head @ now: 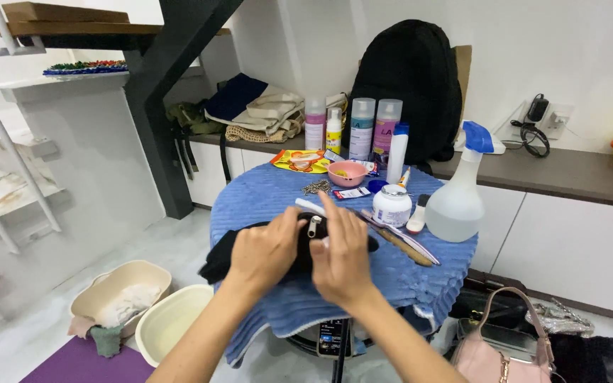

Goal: Cleaning and maintaining leather and sequined bags using spray cleaner, a brush, and wipes.

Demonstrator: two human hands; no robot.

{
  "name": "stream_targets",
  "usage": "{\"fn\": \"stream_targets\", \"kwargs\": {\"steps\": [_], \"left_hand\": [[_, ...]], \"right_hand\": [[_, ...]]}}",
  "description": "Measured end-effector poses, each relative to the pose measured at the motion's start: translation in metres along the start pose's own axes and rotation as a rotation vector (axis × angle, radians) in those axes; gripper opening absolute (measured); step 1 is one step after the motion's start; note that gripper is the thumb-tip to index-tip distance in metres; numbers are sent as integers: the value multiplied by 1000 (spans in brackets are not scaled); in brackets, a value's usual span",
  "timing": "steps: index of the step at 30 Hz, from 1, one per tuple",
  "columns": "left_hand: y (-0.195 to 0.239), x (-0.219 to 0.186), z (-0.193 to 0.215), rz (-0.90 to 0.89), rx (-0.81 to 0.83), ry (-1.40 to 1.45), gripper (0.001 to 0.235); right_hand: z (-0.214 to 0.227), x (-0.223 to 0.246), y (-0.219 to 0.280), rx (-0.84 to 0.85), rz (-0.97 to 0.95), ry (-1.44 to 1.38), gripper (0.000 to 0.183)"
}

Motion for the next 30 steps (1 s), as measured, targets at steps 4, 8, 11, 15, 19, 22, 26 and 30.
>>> {"fn": "stream_targets", "kwargs": {"steps": [4,8,11,15,19,22,26,30], "left_hand": [[4,20,0,56,-30,12,8],[-2,-13,-5,30,-11,66,16],[41,-8,-84,38,120,152,22],[26,1,-39,69,18,128,16],[16,6,-18,114,8,129,13],[9,-3,-19,121,39,156,14],[22,-12,-42,68,98,324,10],[19,-2,-26,174,224,340,20]], "right_hand": [[-4,-54,37,145,-36,89,49],[-14,-18,17,75,-35,5,91],[-28,21,0,25,66,162,111],[-33,8,6,80,170,181,114],[-18,-34,28,178,74,187,106],[-16,-36,33,189,21,67,110],[-17,10,17,209,38,64,114],[-34,-10,20,254,218,186,115]]}}
Point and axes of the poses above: each hand's wrist, its own y-axis away from the middle knuckle, its own z-axis out of the back of the hand, x = y × z, the point moved 3 cm from there along -y, towards the middle knuckle, and after that the axes turned 7 degrees about z, right-handed, at the moved point
